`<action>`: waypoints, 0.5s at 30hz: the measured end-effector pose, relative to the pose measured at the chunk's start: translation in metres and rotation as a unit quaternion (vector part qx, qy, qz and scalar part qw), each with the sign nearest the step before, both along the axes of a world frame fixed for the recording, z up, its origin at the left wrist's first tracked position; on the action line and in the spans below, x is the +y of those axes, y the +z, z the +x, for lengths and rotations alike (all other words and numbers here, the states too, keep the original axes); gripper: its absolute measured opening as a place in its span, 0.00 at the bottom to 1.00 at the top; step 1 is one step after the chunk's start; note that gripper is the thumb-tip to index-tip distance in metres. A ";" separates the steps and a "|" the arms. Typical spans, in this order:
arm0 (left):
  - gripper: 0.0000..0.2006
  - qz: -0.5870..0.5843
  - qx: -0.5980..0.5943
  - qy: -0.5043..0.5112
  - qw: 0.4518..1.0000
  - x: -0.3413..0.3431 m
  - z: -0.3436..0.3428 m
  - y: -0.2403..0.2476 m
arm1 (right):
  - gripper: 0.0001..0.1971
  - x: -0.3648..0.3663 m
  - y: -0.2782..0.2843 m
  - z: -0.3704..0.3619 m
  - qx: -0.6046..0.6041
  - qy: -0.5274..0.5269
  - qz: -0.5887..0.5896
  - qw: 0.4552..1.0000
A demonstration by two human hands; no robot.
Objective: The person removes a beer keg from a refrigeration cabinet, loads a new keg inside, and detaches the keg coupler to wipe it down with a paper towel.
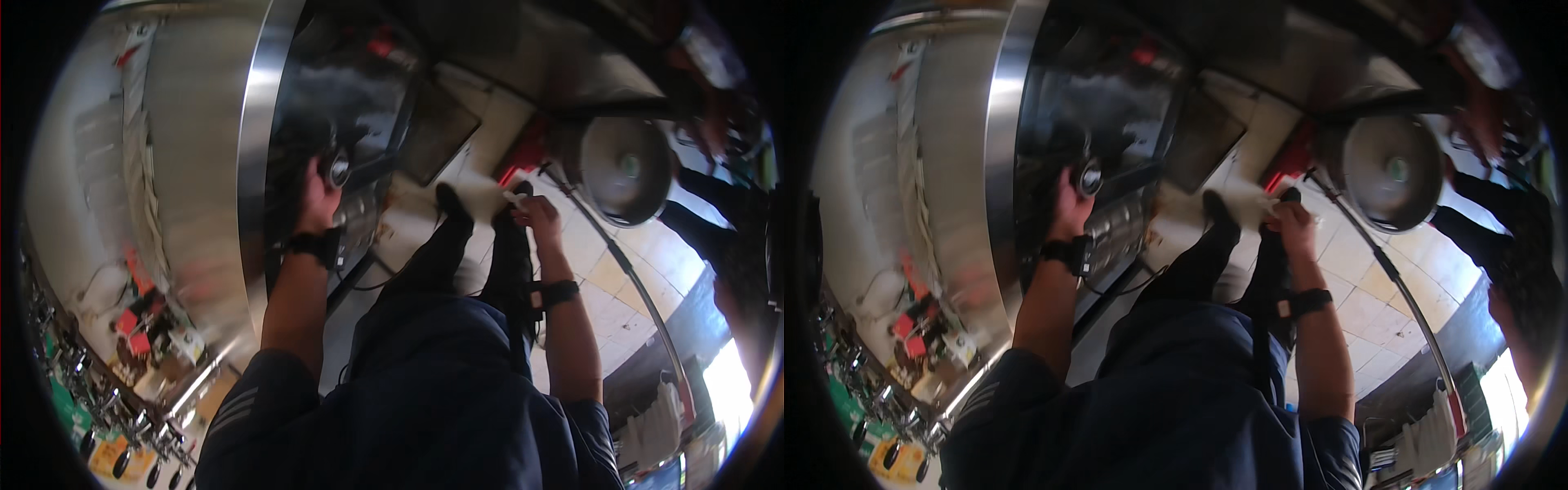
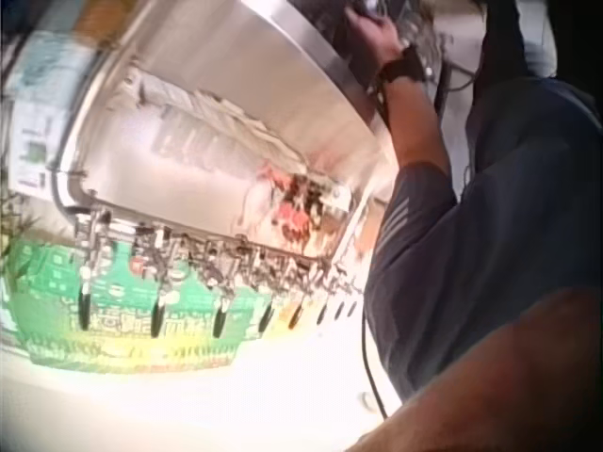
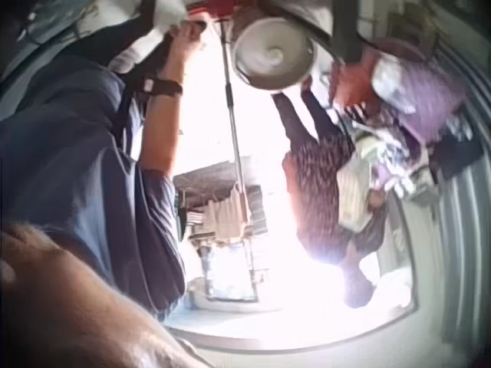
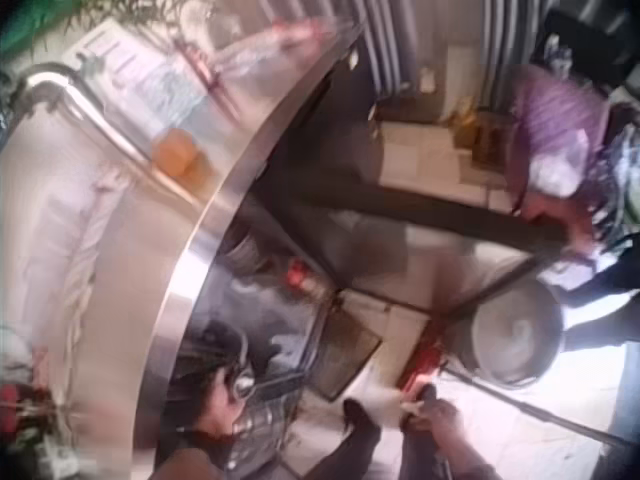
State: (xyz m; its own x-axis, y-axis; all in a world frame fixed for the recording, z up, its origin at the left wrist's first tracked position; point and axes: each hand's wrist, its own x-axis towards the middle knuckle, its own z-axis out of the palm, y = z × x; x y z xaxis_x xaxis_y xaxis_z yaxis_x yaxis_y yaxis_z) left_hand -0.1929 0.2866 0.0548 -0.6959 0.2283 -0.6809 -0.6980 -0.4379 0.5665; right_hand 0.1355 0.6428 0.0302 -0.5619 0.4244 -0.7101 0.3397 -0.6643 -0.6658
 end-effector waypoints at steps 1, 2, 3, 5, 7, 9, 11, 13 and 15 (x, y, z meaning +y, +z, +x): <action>0.15 -0.017 -0.006 0.006 1.000 0.042 0.015 0.010 | 0.09 0.001 -0.008 0.007 -0.052 0.013 0.025 0.998; 0.15 -0.033 -0.011 0.016 0.999 0.043 0.020 0.017 | 0.09 -0.007 -0.023 0.012 -0.056 0.025 0.010 0.998; 0.15 -0.044 -0.002 0.030 0.999 0.040 0.023 0.019 | 0.10 -0.017 -0.041 0.017 -0.060 0.052 -0.008 0.997; 0.15 -0.057 0.010 0.043 0.997 0.039 0.016 0.013 | 0.11 -0.040 -0.064 0.011 -0.093 0.064 -0.050 0.992; 0.15 -0.048 0.026 0.046 0.997 0.040 0.024 0.017 | 0.10 -0.052 -0.085 0.009 -0.113 0.092 -0.059 0.988; 0.15 -0.065 0.038 0.060 0.995 0.042 0.029 0.022 | 0.09 -0.064 -0.100 0.009 -0.125 0.112 -0.080 0.983; 0.16 -0.069 0.036 0.049 0.996 0.040 0.033 0.020 | 0.09 -0.074 -0.111 0.007 -0.117 0.104 -0.111 0.981; 0.17 -0.076 0.055 0.057 0.994 0.041 0.035 0.017 | 0.09 -0.083 -0.123 0.006 -0.130 0.118 -0.121 0.977; 0.18 -0.067 0.067 0.052 0.994 0.037 0.039 0.015 | 0.10 -0.091 -0.132 0.007 -0.128 0.130 -0.127 0.975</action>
